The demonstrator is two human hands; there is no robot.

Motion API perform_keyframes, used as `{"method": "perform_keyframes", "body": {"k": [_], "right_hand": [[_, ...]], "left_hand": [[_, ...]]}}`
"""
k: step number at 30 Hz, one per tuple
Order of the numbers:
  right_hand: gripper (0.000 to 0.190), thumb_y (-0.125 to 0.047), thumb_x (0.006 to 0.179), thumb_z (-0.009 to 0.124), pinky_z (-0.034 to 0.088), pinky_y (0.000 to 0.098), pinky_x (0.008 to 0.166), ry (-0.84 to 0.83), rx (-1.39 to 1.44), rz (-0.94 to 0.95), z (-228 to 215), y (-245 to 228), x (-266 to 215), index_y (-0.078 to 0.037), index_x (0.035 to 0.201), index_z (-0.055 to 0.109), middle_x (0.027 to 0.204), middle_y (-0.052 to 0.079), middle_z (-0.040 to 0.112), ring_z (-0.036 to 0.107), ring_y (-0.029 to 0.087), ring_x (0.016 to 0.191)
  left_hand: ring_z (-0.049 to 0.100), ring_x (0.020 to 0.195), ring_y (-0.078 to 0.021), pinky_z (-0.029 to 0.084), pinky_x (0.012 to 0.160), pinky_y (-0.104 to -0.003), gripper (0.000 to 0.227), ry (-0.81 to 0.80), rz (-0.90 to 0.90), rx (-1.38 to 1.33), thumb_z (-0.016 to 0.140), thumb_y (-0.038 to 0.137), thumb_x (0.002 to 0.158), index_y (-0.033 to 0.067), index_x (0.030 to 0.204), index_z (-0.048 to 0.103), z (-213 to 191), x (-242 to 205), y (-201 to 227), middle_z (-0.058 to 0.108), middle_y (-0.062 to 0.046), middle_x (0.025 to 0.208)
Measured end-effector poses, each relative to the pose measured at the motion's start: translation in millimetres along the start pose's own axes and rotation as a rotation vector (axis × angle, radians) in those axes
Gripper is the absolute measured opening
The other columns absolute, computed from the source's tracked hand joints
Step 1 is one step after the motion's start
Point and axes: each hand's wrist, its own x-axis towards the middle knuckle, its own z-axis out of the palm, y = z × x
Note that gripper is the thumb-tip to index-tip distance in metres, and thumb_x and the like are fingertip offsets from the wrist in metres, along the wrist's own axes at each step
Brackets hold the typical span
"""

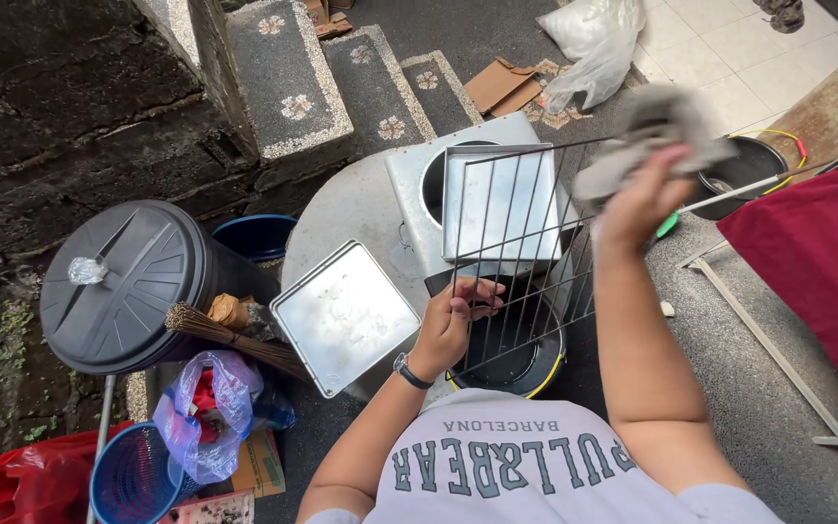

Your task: Cleaning metal baking trays and a wire rack with a wet cloth.

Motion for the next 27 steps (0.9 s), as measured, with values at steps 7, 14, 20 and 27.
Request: {"method": "perform_keyframes", "body": {"k": [7,14,20,27], "right_hand": [[0.052,-0.029,0.115,0.043,0.037,0.0621,0.101,0.090,-0.657,0.221,-19,14,2,0.011,0.148,0.038,0.129,0.041,0.040,0.038,0.061,0.116],[0.047,-0.019,0.101,0.059,0.011,0.0561,0.126,-0.770,-0.875,-0.681,62,-37,-125,-0.001,0.144,0.055,0.159,0.021,0.043,0.029,0.039,0.154],[0.026,-0.008,0.093,0.055,0.040,0.0414,0.108,-1.056,-0.348,-0.126,23,-29,-160,-0.005,0.114,0.070,0.135,0.018,0.066,0.057,0.035,0.136],[0.026,-0.021,0.108,0.040,0.061,0.0332,0.093,-0.064,-0.107,0.077,8,-19,-62,-0.011,0.128,0.052,0.128,0.010,0.061,0.068,0.019,0.109]], "left_hand": [[0.070,0.119,-0.0303,0.059,0.100,-0.043,0.067,-0.005,-0.013,-0.147,0.040,0.065,0.099,0.0015,0.117,0.048,-7,4,11,0.064,-0.017,0.128],[0.070,0.109,-0.0259,0.059,0.093,-0.037,0.070,0.120,-0.044,-0.116,0.042,0.067,0.099,0.0031,0.124,0.052,-28,0,-19,0.067,-0.015,0.122],[0.068,0.107,-0.0259,0.059,0.090,-0.038,0.066,0.240,0.159,0.078,0.052,0.058,0.103,-0.0026,0.128,0.049,-45,-1,20,0.063,-0.017,0.124],[0.073,0.119,-0.0329,0.061,0.101,-0.042,0.076,0.189,0.147,0.022,0.034,0.064,0.105,-0.0036,0.135,0.049,-41,-10,38,0.065,-0.022,0.134]]}}
